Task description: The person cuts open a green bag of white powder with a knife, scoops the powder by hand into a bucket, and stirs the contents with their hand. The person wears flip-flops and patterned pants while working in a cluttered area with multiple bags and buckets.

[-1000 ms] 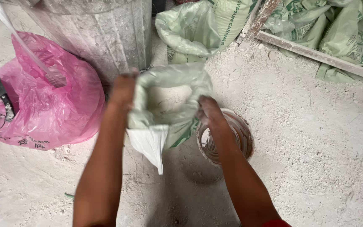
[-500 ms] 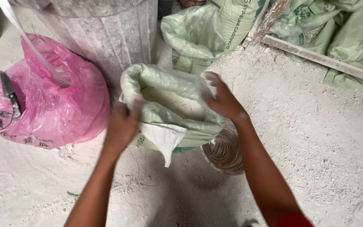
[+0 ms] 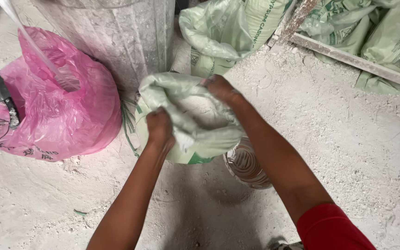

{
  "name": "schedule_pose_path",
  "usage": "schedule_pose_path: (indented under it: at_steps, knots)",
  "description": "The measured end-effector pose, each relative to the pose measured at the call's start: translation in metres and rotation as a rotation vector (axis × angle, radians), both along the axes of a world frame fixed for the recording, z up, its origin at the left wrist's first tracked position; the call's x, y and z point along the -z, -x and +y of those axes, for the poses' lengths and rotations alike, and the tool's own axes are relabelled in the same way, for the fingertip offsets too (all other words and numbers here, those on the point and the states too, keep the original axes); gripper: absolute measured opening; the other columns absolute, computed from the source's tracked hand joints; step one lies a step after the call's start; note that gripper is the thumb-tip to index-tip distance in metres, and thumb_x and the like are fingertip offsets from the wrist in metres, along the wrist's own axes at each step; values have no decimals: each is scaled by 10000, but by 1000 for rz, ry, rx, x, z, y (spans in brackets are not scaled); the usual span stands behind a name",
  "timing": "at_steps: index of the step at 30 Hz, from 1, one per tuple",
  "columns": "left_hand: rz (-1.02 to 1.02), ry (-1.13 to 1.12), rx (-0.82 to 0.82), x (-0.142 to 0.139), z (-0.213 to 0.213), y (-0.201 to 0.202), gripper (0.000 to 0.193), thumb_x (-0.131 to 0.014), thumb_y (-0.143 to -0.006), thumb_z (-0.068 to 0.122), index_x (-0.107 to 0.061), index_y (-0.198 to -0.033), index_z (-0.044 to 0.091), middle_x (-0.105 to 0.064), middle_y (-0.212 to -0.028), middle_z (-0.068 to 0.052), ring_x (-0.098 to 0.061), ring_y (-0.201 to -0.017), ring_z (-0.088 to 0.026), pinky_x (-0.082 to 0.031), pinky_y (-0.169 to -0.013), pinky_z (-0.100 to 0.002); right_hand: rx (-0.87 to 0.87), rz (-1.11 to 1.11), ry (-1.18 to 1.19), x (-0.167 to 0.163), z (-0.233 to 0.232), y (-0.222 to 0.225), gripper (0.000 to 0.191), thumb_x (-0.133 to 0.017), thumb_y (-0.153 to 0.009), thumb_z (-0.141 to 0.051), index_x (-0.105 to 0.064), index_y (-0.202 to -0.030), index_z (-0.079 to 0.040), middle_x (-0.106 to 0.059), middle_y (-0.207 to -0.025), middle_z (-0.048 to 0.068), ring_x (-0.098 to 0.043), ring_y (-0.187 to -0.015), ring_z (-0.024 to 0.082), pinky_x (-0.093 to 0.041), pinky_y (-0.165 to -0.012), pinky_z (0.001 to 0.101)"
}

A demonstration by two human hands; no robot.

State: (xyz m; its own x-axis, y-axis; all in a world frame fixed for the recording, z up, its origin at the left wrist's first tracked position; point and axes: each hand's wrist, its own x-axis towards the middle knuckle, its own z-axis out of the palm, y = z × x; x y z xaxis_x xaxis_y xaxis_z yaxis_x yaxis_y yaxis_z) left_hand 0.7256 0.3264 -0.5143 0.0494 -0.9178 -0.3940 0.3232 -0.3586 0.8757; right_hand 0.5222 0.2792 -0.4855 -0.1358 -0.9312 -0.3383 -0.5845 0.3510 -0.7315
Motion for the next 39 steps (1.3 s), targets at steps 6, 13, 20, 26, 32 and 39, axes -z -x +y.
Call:
schedule_pose_path:
  at_steps: [6,13,20,26,32,39]
  knots:
    - [235,-93,272,-10,49,-100,543,-348,-932,84,-381,-1459,-41,-663,-1178,-254,-720,-819,-252,-626,-670,-378,287,-593,-208,-18,-23,42,303,-617,-1020,-287,-660,-1188,-39,-678,-1166,102,-639,-1056,262,-538,-919,475]
    - [-52,-169,481,-2,58,-136,543,-342,-1004,326,-485,-1386,-33,-660,-1161,-269,-700,-956,-327,-586,-844,-456,393,-766,15,1,-34,39,319,-579,-979,-344,-631,-1087,-48,-685,-911,79,-700,-683,173,-627,-604,306]
    - [-1401,147,1086,-7,13,-81,783,-539,-964,524,-309,-1488,-10,-588,-1297,-223,-648,-1134,-371,-558,-931,-497,199,-133,-269,-20,88,22,838,-608,-966,-546,-219,-1413,47,-621,-1030,218,-693,-898,248,-642,-764,317]
    - [-1051,448,494,1,-1,-36,372,-534,-1061,329,-660,-1008,-16,-716,-942,-267,-708,-903,-452,-567,-787,-523,464,-230,-216,26,85,6,561,-510,-1035,-352,-579,-1270,153,-558,-932,196,-515,-817,290,-646,-702,385]
    - [-588,300,463,-19,32,-58,442,-681,-942,351,-667,-1126,-50,-729,-840,-226,-734,-770,-335,-567,-736,-436,610,-279,-294,34,155,20,535,-495,-1030,-416,-573,-1411,-49,-640,-1145,100,-560,-927,215,-492,-828,382]
    - [-177,353,242,9,47,-54,292,-646,-954,168,-734,-1144,-34,-748,-868,-47,-626,-741,-137,-531,-687,-344,507,-217,-173,38,153,7,596,-593,-1014,-408,-493,-1449,-12,-652,-1268,130,-645,-1087,243,-550,-900,390]
